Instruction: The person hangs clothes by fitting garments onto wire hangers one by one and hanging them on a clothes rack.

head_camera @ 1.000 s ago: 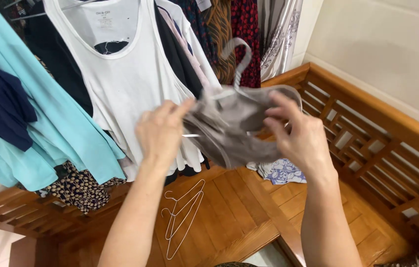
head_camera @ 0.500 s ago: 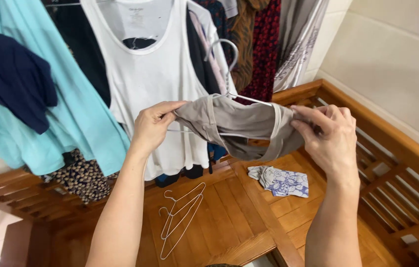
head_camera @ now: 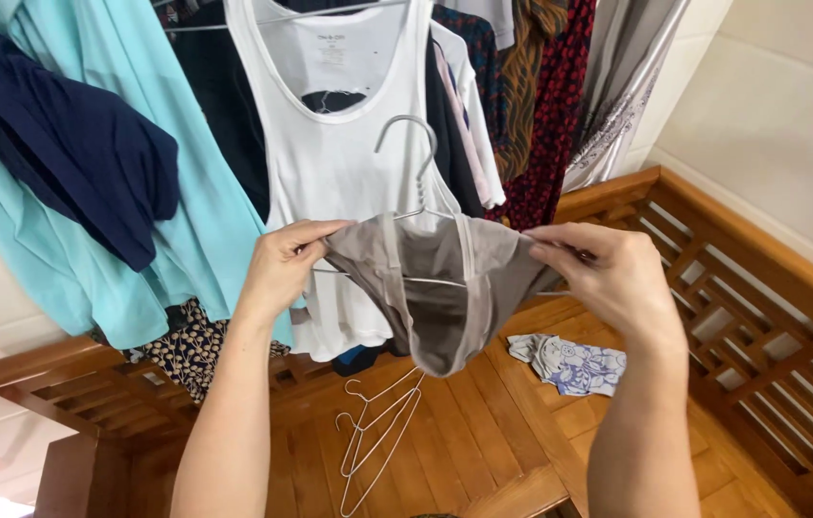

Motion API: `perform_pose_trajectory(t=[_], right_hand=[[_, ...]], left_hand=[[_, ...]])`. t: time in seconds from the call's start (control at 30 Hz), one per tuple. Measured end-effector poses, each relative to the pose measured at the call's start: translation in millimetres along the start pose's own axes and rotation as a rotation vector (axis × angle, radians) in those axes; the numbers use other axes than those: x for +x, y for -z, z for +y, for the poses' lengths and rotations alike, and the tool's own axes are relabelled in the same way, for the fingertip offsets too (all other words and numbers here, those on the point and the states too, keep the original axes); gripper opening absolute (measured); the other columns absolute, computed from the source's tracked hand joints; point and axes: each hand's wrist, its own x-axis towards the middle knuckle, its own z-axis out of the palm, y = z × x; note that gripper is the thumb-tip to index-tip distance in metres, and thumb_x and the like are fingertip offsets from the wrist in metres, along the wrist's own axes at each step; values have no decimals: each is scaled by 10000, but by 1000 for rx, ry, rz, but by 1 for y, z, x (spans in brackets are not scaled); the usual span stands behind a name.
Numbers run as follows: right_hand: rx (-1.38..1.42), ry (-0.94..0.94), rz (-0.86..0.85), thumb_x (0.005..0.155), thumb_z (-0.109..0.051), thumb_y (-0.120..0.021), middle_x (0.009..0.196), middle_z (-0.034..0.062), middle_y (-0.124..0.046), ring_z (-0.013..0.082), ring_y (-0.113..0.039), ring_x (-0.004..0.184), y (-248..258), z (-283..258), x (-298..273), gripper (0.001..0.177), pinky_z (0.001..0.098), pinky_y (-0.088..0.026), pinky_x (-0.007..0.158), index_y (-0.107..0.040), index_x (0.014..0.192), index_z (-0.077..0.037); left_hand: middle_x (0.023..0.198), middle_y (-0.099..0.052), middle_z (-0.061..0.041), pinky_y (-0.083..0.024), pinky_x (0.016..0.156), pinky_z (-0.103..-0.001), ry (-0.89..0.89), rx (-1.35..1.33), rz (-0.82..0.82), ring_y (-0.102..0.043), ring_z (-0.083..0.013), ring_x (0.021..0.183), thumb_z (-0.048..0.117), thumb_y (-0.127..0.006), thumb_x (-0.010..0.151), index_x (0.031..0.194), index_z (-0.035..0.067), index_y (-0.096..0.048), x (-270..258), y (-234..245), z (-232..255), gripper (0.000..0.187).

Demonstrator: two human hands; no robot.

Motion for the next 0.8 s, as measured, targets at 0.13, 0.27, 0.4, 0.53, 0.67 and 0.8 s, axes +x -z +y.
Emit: perform_pose_trajectory(t=[0.13, 0.27, 0.4, 0.53, 0.67, 0.8], right_hand=[[51, -120, -81, 841, -149, -765, 897, 44, -822, 118, -731, 820, -7, 3, 7, 289, 297, -549, 778, -794, 1128, -130], [119, -35, 29, 914, -148, -779, 866, 38, -763, 111, -658, 810, -31, 9, 20, 191, 296, -526, 757, -775, 1069, -38], [229, 132, 152, 1002, -112, -739, 800, 38, -694, 78, -579, 754, -74, -16, 26, 135, 258, -488, 688, -737, 1070, 5], [505, 55, 92, 987, -104, -704, 726, 37, -689, 63, -619, 564, -115, -66, 34, 116, 234, -505, 505, -734, 1004, 7], [526, 187, 47, 981, -105, -702, 730, 30, -710, 49, -633, 575, -163, -120, 41, 117, 234, -547, 480, -739, 1006, 3], [520, 135, 3, 983, -136, -693, 649, 45, -667, 73, -617, 527, -200, -163, 49, 133, 243, -545, 444, -749, 1005, -18]], left_hand=[[952, -719, -62, -479, 735, -242, 13, -3, 9, -612, -104, 824, -73, -644, 897, 1157, 41, -789, 9, 39, -30, 318], [901, -668, -62, -477, 757, -237, 10, -4, 58, -597, -118, 830, -81, -652, 904, 1128, 12, -792, 5, 79, -48, 280], [1016, -723, -13, -526, 864, -227, -105, -60, 291, -666, -75, 929, -89, -542, 953, 1136, -2, -721, -9, 130, -65, 271], [1073, -690, -54, -515, 914, -267, -143, -75, 673, -634, -116, 979, -55, -473, 1046, 1221, 13, -682, -31, 186, -80, 281], [1330, -604, -135, -463, 1097, -342, -245, 115, 899, -584, -212, 1215, 24, -477, 1031, 1304, 60, -686, -43, 217, -84, 346], [1562, -474, -172, -375, 1216, -438, -70, 738, 1020, -446, -339, 1432, 141, -561, 1073, 1383, 104, -710, -41, 233, -82, 346]])
